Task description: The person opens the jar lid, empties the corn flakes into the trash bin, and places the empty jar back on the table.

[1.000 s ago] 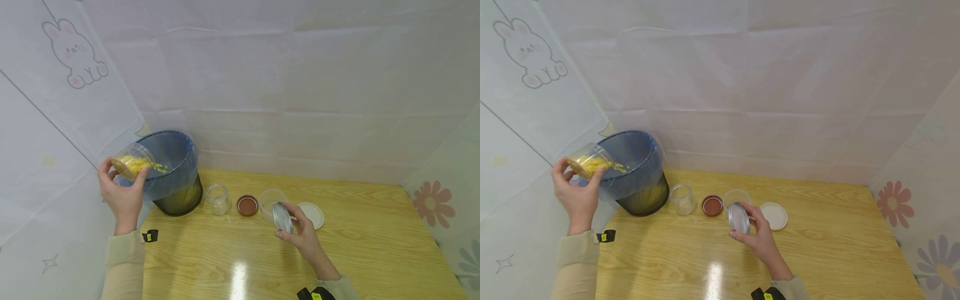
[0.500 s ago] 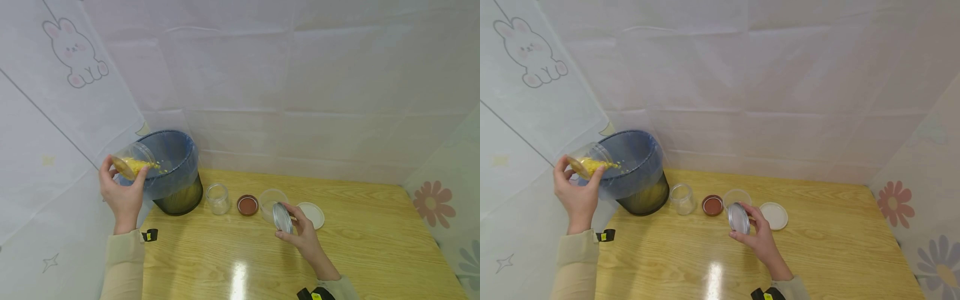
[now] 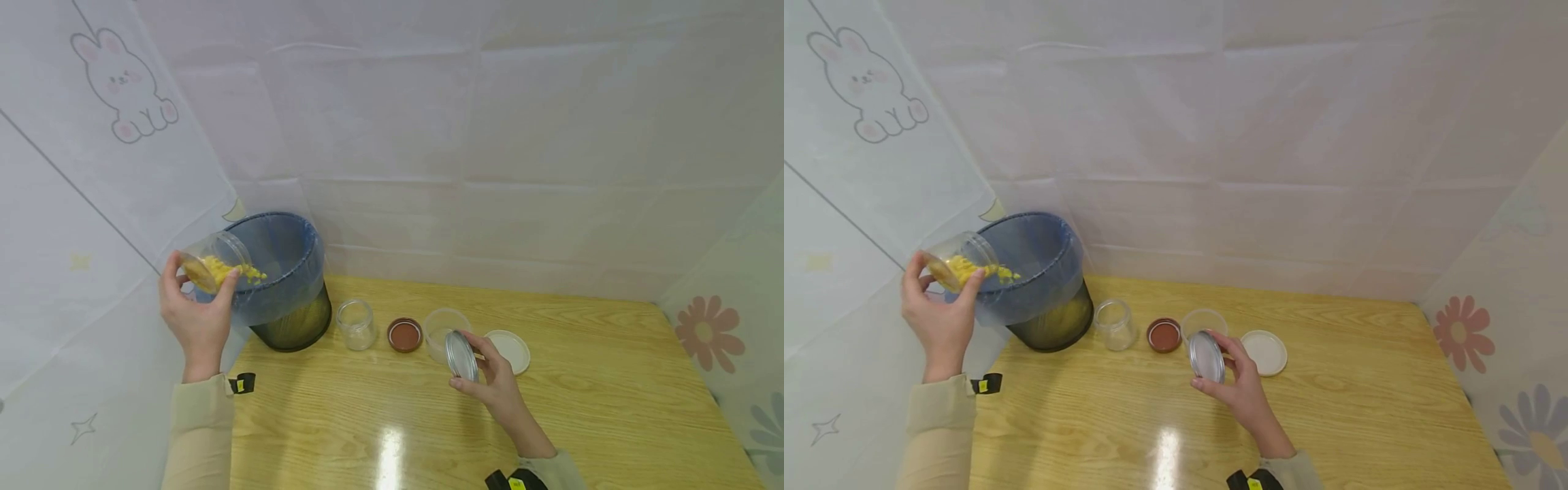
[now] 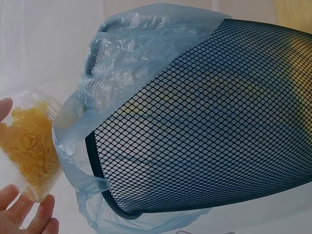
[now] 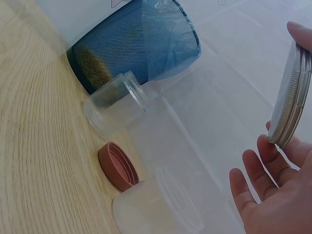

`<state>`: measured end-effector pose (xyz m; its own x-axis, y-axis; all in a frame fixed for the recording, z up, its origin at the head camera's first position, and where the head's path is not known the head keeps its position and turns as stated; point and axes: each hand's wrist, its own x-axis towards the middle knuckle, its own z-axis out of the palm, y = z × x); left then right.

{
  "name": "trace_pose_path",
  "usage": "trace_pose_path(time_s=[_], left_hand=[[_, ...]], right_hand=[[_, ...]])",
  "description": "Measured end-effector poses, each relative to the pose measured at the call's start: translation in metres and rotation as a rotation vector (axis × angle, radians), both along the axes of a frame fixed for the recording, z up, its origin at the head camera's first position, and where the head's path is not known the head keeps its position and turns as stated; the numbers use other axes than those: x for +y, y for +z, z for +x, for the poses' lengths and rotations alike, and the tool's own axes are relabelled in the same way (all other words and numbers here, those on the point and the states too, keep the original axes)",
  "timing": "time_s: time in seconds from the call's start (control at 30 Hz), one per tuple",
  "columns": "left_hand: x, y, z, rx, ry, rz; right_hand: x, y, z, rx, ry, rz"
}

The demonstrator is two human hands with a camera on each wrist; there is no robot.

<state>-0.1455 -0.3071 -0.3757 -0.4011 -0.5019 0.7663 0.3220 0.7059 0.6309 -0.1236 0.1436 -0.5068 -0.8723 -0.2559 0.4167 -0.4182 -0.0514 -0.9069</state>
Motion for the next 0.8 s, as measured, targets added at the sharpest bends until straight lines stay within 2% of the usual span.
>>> trace_pose_path(time_s=[0.33,0.5,0.8], left_hand=[[-0.0013,0.0020,0.0008,0.007,0.011,-0.019],[-0.0025,0.0032,0.0011,0.007,0.005,-0.072],[-0.0014,0.0064,0.0019,0.009,-0.002,-0.084]], right_hand=[[-0.0004,-0.0003,-0.0004,0.001,0.002,-0.001],[-0.0004,-0.0007,-0.0006,0.005,0.005,0.001],[-0.0002,-0.0003,-0.0005,0.002,0.007,0.001]])
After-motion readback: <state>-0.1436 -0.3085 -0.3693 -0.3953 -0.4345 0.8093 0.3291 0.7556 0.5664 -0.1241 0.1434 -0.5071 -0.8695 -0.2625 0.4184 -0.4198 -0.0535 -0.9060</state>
